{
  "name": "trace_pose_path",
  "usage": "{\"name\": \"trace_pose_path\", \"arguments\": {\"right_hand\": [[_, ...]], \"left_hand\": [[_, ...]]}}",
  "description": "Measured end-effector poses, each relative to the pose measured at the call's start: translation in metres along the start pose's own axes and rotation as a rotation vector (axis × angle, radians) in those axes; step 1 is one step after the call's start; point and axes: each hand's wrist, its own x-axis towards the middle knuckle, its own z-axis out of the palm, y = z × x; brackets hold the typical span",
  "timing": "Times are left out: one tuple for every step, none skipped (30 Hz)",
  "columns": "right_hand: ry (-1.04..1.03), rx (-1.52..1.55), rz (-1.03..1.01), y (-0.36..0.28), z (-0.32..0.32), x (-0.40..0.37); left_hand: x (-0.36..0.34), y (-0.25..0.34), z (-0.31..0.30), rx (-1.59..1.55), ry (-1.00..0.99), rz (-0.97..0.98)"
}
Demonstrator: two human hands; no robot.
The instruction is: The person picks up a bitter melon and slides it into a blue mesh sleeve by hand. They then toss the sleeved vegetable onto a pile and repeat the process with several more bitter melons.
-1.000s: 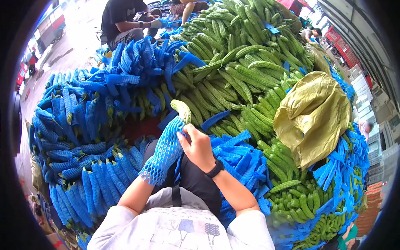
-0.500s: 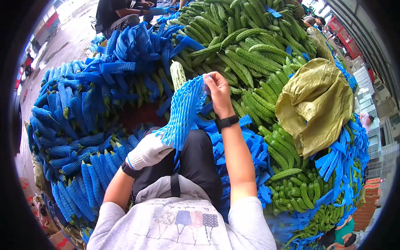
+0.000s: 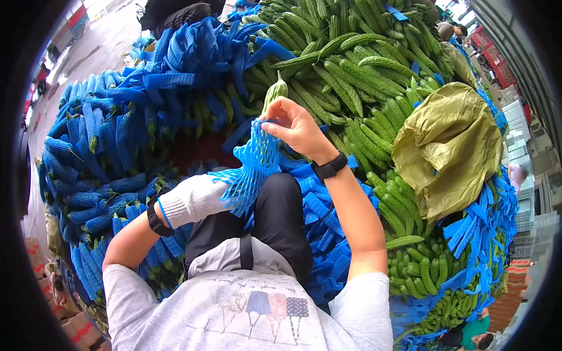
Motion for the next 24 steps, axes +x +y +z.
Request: {"name": "trace_pose_path", "arguments": {"right_hand": [[-0.015, 0.000, -0.014, 0.004, 0.002, 0.003], [-0.029, -0.002, -0.030, 0.007, 0.005, 0.006], [-0.043, -0.004, -0.045, 0.008, 0.005, 0.007], [0.018, -0.174, -0.007, 0.006, 0.005, 0.007], [0.028, -0.335, 0.062, 0.004, 0.004, 0.009], [0.037, -0.495, 0.131, 0.002, 0.004, 0.010], [0.046, -0.655, 0.201, 0.000, 0.005, 0.010], [0.038, -0.696, 0.394, -0.025, 0.016, 0.010], [-0.060, -0.764, 0.416, -0.021, 0.017, 0.012], [-0.158, -0.831, 0.436, -0.015, 0.016, 0.015], [-0.257, -0.895, 0.456, -0.006, 0.014, 0.017], [-0.362, -0.983, 0.285, 0.011, 0.008, 0.018], [-0.436, -0.895, 0.338, 0.004, 0.016, 0.022], [-0.462, -0.775, 0.335, 0.012, 0.016, 0.025], [-0.486, -0.653, 0.332, 0.024, 0.015, 0.029], [-0.436, -0.564, 0.300, 0.035, 0.017, 0.032], [-0.407, -0.566, 0.229, 0.047, 0.017, 0.035], [-0.282, -0.595, 0.130, 0.060, 0.018, 0.039], [-0.157, -0.621, 0.031, 0.070, 0.021, 0.042], [0.057, -0.690, -0.065, 0.073, 0.024, 0.045], [0.195, -0.847, -0.204, 0.074, 0.020, 0.048], [0.278, -0.953, -0.327, 0.071, 0.015, 0.049], [0.362, -1.056, -0.453, 0.066, 0.008, 0.047], [0.423, -0.961, -0.415, 0.062, 0.001, 0.042]], "left_hand": [[-0.002, -0.005, 0.006, -0.009, 0.014, 0.013], [-0.006, -0.008, 0.011, -0.573, 0.056, -0.202], [-0.010, -0.010, 0.016, -1.136, 0.097, -0.418], [-0.013, -0.011, 0.018, -1.335, 0.097, -0.484], [-0.015, -0.012, 0.021, -1.531, 0.109, -0.558], [-0.016, -0.013, 0.021, -1.362, 0.079, -0.481], [-0.015, -0.012, 0.021, -1.105, 0.032, -0.388], [-0.013, -0.011, 0.019, -0.845, 0.009, -0.300], [-0.006, -0.007, 0.016, -0.494, -0.031, -0.193], [-0.003, -0.004, 0.014, -0.143, -0.070, -0.084], [-0.007, -0.012, 0.025, -0.363, -0.020, -0.135], [-0.013, -0.025, 0.045, -0.582, 0.028, -0.186], [-0.010, -0.022, 0.043, -0.707, 0.038, -0.217], [-0.007, -0.017, 0.039, -0.832, 0.051, -0.248], [-0.005, -0.009, 0.034, -0.864, 0.022, -0.260], [-0.002, 0.000, 0.024, -0.676, -0.059, -0.211], [0.002, 0.009, 0.015, -0.489, -0.129, -0.150], [0.003, 0.013, 0.008, -0.079, -0.244, -0.027], [0.003, 0.014, 0.005, 0.332, -0.352, 0.097], [-0.002, 0.005, 0.019, 0.245, -0.247, 0.078], [-0.007, -0.004, 0.028, 0.036, -0.146, 0.083], [-0.012, -0.011, 0.032, -0.172, -0.044, 0.087], [-0.018, -0.020, 0.036, -0.294, -0.041, -0.026], [-0.024, -0.029, 0.040, -0.424, -0.023, -0.141]]}}
